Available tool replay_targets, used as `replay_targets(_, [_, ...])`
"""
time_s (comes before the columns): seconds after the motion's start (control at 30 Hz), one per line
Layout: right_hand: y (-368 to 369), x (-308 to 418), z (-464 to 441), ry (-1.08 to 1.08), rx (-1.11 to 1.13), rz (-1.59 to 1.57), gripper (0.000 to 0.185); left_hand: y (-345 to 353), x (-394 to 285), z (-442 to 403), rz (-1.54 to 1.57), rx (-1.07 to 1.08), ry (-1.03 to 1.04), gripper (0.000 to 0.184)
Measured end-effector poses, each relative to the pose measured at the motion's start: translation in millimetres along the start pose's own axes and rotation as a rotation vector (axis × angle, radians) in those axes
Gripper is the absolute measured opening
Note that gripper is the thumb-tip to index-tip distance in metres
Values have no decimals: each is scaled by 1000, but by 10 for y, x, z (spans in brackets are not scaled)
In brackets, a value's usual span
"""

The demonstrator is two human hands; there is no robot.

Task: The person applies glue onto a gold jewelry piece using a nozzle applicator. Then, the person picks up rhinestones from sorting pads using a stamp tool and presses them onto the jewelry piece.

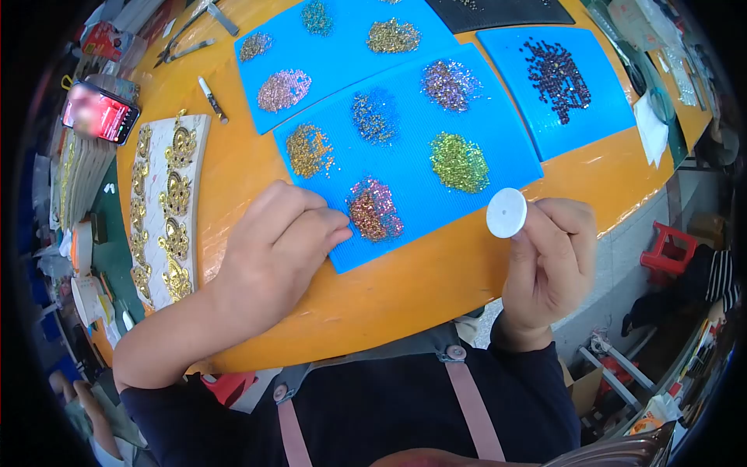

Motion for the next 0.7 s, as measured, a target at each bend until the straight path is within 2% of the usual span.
replay_targets(0.33, [7,6,17,-21,-3,24,19,-129,64,150,-55,37,-67,36])
replay_targets(0.4, [8,10,13,-21,2,25,19,-98,-71,143,-109,116,72,41])
replay_targets(0.5, [9,9,17,-23,4,24,20,-25,-136,172,-180,158,123,45])
replay_targets(0.7, [9,3,19,-32,1,21,19,-57,-139,238,-184,191,98,47])
Point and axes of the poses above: each hand's wrist, its own z-axis away from the middle knuckle, its own y-axis out of the palm, x = y × z, the point moved 9 cm from there along -z, towards the middle knuckle, and after that the axes turned 5 degrees about -z, right-handed, at the moved point
